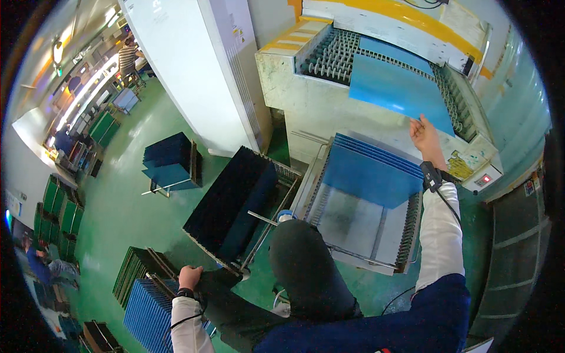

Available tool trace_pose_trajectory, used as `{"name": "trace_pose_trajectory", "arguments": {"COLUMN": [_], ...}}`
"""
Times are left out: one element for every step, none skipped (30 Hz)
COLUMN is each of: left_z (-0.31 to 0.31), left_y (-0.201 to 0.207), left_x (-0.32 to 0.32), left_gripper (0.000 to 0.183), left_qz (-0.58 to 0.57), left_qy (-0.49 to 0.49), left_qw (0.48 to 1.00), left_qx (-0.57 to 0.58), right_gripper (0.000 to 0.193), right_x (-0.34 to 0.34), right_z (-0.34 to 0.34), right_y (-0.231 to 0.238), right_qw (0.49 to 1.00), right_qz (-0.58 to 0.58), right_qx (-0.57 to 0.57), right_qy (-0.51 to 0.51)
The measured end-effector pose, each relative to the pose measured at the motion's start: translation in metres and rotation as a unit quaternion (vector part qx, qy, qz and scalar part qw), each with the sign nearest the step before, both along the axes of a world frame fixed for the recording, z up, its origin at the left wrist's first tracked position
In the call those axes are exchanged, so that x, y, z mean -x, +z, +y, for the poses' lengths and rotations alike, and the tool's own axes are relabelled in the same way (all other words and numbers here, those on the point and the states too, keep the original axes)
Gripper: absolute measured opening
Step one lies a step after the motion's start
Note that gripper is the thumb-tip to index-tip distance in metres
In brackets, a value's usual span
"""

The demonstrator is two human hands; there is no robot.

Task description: Manually loading thin blue sheets from a rack into a metal fabrication or processing machine, then organizing a large metal rack frame.

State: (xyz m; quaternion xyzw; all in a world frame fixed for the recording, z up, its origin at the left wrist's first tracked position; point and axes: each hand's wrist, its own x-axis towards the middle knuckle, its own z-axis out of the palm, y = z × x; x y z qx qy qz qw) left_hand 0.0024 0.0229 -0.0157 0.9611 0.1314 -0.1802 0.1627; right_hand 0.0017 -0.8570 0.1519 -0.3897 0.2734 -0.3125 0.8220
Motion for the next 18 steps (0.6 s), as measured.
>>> {"name": "trace_pose_trajectory", "arguments": {"left_z": [0.0, -0.002, 0.0, 0.004, 0.003, 0.002, 0.001, -0.001, -0.002, -0.003, -0.002, -0.003, -0.004, -0.004, -0.003, -0.004, -0.005, -0.006], "left_y": [0.0, -0.005, -0.01, -0.014, -0.013, -0.012, -0.01, -0.01, -0.008, -0.007, -0.004, -0.003, -0.003, -0.003, -0.003, -0.003, -0.004, -0.005], "left_x": [0.001, -0.002, -0.004, -0.004, -0.003, -0.004, -0.004, -0.004, -0.005, -0.006, -0.005, -0.004, -0.003, -0.003, -0.003, -0.003, -0.005, -0.006], "left_gripper": [0.046, 0.046, 0.046, 0.046, 0.046, 0.046, 0.046, 0.046, 0.046, 0.046, 0.046, 0.045, 0.045, 0.045, 0.045, 0.045, 0.045, 0.045], "left_qz": [-0.003, -0.003, -0.01, -0.018, -0.017, -0.008, 0.001, 0.001, 0.008, 0.016, 0.015, 0.014, 0.014, 0.013, 0.013, 0.012, 0.014, 0.013], "left_qy": [-0.011, -0.014, -0.015, -0.015, -0.012, -0.005, 0.001, 0.0, -0.001, -0.004, -0.005, -0.007, -0.008, -0.012, -0.005, 0.002, 0.009, 0.007], "left_qw": [1.0, 1.0, 1.0, 1.0, 1.0, 1.0, 1.0, 1.0, 1.0, 1.0, 1.0, 1.0, 1.0, 1.0, 1.0, 1.0, 1.0, 1.0], "left_qx": [-0.016, -0.012, -0.001, 0.01, 0.009, -0.001, -0.011, -0.01, -0.011, -0.012, -0.013, -0.016, -0.018, -0.015, -0.014, -0.013, -0.013, -0.011], "right_gripper": [0.025, 0.026, 0.027, 0.028, 0.029, 0.03, 0.03, 0.03, 0.029, 0.029, 0.028, 0.027, 0.027, 0.026, 0.025, 0.025, 0.025, 0.025], "right_x": [-0.002, 0.003, 0.002, 0.001, 0.0, 0.0, -0.001, 0.001, 0.002, 0.001, -0.003, -0.004, -0.006, -0.008, -0.01, -0.01, -0.011, -0.012], "right_z": [0.002, -0.012, -0.014, -0.017, -0.015, -0.011, -0.008, -0.003, 0.0, 0.004, 0.013, 0.019, 0.026, 0.031, 0.034, 0.038, 0.039, 0.04], "right_y": [0.002, 0.004, 0.003, 0.001, 0.002, 0.001, -0.001, 0.0, 0.001, 0.003, 0.005, 0.011, 0.016, 0.019, 0.024, 0.028, 0.028, 0.03], "right_qw": [1.0, 1.0, 1.0, 0.999, 0.999, 0.999, 0.999, 0.998, 0.997, 0.997, 0.998, 0.998, 0.999, 0.998, 0.997, 0.997, 0.994, 0.989], "right_qz": [0.001, -0.001, -0.002, -0.002, -0.006, -0.008, -0.009, -0.015, -0.018, -0.021, -0.028, -0.032, -0.036, -0.007, 0.021, 0.02, 0.026, 0.031], "right_qx": [-0.001, 0.019, 0.026, 0.034, 0.039, 0.041, 0.043, 0.058, 0.067, 0.075, 0.055, 0.048, 0.04, 0.056, 0.071, 0.074, 0.108, 0.142], "right_qy": [0.002, -0.003, -0.001, -0.001, -0.012, -0.017, -0.022, -0.018, -0.017, -0.016, -0.009, -0.009, -0.009, -0.011, -0.013, -0.016, -0.015, -0.014]}}
